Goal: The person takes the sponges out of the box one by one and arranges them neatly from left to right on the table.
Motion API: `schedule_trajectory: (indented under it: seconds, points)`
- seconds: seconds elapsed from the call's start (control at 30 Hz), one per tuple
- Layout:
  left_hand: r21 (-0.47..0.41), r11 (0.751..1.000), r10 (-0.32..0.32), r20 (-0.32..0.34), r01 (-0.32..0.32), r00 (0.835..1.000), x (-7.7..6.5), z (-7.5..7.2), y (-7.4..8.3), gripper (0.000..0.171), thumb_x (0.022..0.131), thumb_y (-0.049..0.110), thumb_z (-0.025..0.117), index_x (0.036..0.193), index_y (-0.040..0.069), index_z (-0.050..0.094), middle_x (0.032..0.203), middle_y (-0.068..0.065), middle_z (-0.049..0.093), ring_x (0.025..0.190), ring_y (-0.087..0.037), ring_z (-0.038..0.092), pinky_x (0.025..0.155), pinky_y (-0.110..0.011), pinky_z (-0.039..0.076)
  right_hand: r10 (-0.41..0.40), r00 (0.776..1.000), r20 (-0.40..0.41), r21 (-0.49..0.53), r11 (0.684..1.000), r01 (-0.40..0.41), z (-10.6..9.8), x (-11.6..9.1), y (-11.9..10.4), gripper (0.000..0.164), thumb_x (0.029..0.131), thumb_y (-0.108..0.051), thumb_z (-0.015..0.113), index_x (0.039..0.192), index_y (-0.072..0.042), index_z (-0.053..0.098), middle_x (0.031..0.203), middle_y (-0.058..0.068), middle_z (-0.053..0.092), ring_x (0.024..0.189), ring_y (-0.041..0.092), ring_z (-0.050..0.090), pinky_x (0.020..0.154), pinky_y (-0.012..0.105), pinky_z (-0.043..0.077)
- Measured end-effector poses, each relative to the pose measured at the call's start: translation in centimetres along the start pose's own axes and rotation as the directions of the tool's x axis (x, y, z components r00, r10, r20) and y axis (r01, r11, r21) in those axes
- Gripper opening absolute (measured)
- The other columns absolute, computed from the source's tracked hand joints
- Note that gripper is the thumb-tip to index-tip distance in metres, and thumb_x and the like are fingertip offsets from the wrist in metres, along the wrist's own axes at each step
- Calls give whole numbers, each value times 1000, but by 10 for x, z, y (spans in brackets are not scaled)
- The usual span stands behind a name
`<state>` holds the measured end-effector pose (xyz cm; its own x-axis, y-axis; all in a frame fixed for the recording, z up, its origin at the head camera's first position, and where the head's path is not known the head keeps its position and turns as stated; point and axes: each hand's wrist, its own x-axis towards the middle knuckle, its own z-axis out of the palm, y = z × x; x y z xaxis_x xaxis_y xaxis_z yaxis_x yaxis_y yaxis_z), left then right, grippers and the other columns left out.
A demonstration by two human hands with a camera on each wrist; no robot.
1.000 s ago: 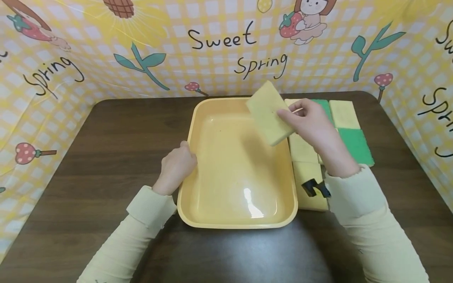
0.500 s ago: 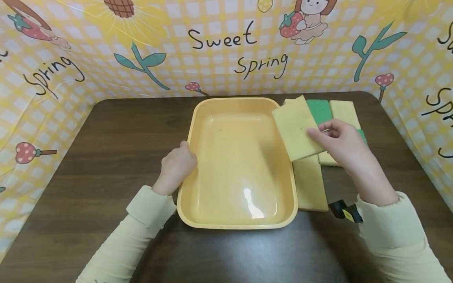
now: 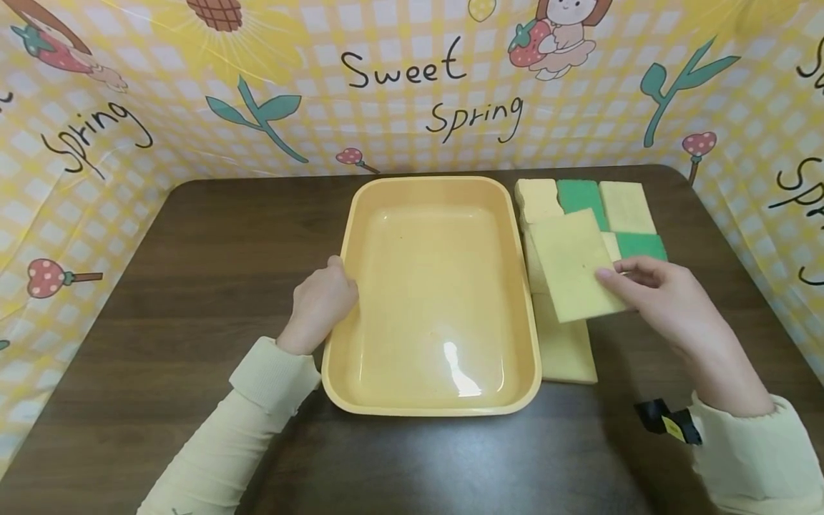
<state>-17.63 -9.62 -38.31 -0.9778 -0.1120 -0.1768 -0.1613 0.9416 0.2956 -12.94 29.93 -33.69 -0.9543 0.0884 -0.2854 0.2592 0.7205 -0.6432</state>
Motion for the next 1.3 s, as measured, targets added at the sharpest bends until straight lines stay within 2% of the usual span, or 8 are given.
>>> schedule_trajectory:
  seconds: [0.1,0.3,0.4,0.53,0.67,0.9,1.13,1.3]
  points:
    - [4,1000,-1,-4,1,1000,0,0,0,15,93,13,40,99,1,47,77,-15,63,64,-26,62,55,-40,47,2,1000,-12,-47,999,-2,-2,-6,8,63,94,-52,49,132,-2,46,81,-25,50,75,-5,44,75,33,37]
    - [-2,1000,-1,-20,1,1000,0,1,0,14,93,12,40,97,1,48,77,-16,64,64,-28,62,57,-42,49,24,1000,17,-61,998,-23,-8,-14,28,70,96,-49,48,137,6,38,85,-33,48,69,-12,47,82,57,37]
    - [1,1000,-3,-25,3,1000,0,1,0,14,93,12,39,97,1,48,78,-16,65,66,-29,64,59,-44,51,45,998,51,-65,997,-41,-9,-15,39,72,97,-48,45,138,10,35,100,-1,66,68,-14,48,84,62,36]
    - [9,1000,-7,-23,7,1000,1,1,0,15,93,12,39,98,1,48,78,-17,65,66,-29,64,60,-44,52,77,991,112,-69,995,-70,-9,-13,56,75,98,-50,42,140,11,32,126,33,50,71,-12,48,85,67,34]
    - [12,1000,-9,-15,9,1000,1,0,1,16,94,12,39,100,1,48,78,-16,65,65,-28,64,59,-43,51,114,984,140,-78,991,-104,-8,-7,74,71,97,-53,41,140,4,37,120,25,57,76,-5,54,83,67,36]
    - [11,1000,-1,-23,1,1000,0,0,1,15,94,12,39,98,1,49,77,-16,65,64,-28,63,58,-43,50,139,983,122,-87,988,-128,2,40,177,82,88,-67,45,138,-2,41,100,-6,63,78,-1,61,79,51,45]
    - [9,1000,-2,-20,2,1000,1,1,1,15,93,12,39,98,1,48,76,-16,64,64,-27,63,57,-42,50,161,968,192,-95,985,-145,1,3,111,79,97,-53,40,135,15,35,107,18,64,75,-6,57,79,41,48]
    - [9,1000,1,-23,-1,1000,1,2,0,15,93,12,39,98,1,48,77,-16,64,65,-27,63,58,-42,50,170,966,195,-95,984,-154,3,-1,106,78,98,-51,39,134,17,35,122,36,50,82,7,63,78,42,50]
